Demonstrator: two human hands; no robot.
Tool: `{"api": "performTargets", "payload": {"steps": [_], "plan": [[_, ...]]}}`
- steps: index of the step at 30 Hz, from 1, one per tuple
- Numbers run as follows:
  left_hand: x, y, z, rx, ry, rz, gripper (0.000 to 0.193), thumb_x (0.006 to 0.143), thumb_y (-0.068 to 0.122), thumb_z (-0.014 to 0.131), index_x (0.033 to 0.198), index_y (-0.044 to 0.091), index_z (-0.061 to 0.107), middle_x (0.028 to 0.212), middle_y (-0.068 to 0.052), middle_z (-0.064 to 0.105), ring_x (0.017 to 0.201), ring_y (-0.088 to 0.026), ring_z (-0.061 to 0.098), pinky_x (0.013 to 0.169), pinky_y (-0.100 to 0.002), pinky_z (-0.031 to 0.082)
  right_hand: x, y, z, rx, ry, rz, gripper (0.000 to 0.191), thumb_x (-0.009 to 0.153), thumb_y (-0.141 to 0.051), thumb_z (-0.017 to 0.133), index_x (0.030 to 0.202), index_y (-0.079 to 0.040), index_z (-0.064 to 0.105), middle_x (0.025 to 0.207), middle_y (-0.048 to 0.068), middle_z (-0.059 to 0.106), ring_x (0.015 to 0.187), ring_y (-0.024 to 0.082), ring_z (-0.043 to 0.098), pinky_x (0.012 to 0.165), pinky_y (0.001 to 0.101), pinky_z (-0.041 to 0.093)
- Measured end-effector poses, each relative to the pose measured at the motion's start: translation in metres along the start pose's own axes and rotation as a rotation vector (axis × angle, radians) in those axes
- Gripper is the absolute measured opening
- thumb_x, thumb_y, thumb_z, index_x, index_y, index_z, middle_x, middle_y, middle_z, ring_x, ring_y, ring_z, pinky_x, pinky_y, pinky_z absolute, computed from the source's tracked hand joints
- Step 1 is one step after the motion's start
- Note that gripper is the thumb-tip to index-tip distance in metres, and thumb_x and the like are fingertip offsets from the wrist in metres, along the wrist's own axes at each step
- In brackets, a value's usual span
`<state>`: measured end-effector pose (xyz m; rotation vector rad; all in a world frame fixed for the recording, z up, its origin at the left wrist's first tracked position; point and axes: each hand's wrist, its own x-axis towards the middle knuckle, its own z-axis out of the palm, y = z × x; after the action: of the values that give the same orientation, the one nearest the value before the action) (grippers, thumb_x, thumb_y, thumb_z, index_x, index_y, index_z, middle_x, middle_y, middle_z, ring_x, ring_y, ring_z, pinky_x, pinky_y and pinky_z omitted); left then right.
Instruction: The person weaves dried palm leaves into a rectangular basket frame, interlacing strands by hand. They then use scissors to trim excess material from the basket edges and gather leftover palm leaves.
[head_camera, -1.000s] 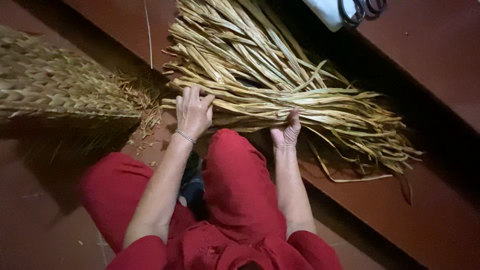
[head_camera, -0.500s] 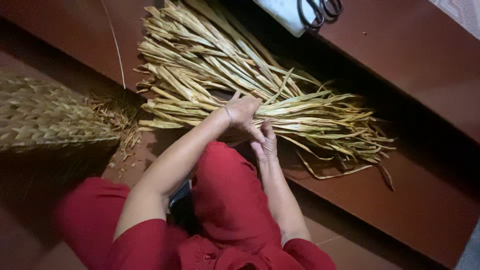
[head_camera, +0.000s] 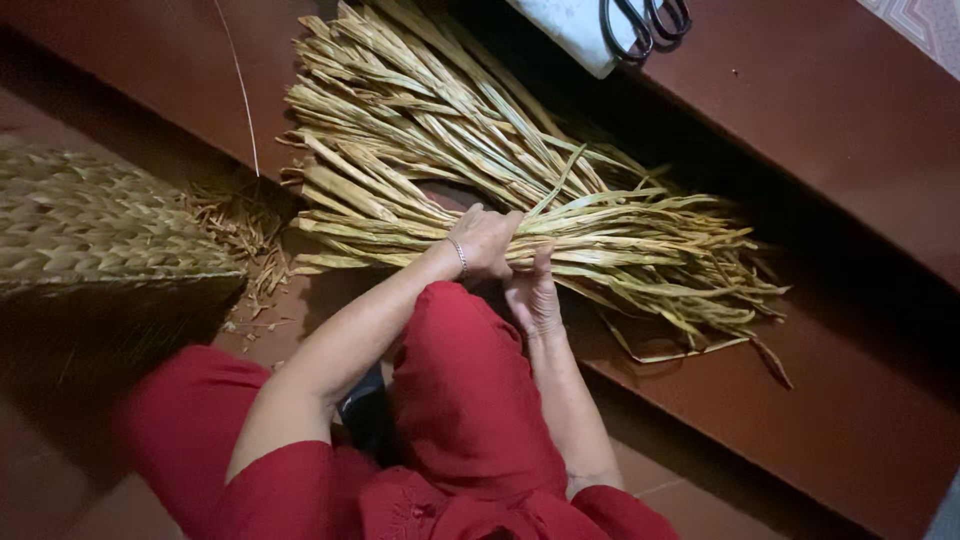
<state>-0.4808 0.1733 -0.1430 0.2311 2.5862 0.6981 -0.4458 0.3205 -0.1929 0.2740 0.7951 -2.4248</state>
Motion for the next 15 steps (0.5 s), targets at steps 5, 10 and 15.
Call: {"api": "performTargets", "payload": {"steps": [5,10,15], "plan": [[-0.014,0.0,0.004,-0.141,0.176,-0.065,0.063,0.068,0.027,0.081,0.128,0.017,0.066,0.099,-0.019,0.075,0.095,-0.039,0.072,0.088,-0.049,0.056,0.004,0.004,0.0,-0.011,-0.04,-0.003,0.094,0.077,-0.056,0.084,0.149,-0.01,0.046,0.146,0.004,0.055,0.138,0.021,0.049,0.123,0.0414,0.034],[-0.012,-0.003,-0.008,-0.088,0.148,-0.08,0.071,0.06,0.027,0.084,0.126,0.011,0.062,0.097,-0.02,0.073,0.094,-0.04,0.071,0.085,-0.049,0.056,0.005,0.001,0.007,0.04,-0.084,0.027,0.095,0.076,-0.056,0.086,0.148,-0.008,0.048,0.146,0.007,0.055,0.136,0.024,0.051,0.12,0.0423,0.035],[-0.017,-0.006,-0.021,-0.054,0.174,-0.052,0.059,0.061,0.033,0.085,0.113,0.012,0.068,0.096,-0.02,0.074,0.096,-0.039,0.071,0.087,-0.049,0.056,0.002,-0.028,0.014,0.177,-0.282,-0.067,0.107,0.068,-0.056,0.092,0.152,-0.007,0.047,0.152,0.01,0.054,0.139,0.026,0.05,0.123,0.0436,0.034]]}}
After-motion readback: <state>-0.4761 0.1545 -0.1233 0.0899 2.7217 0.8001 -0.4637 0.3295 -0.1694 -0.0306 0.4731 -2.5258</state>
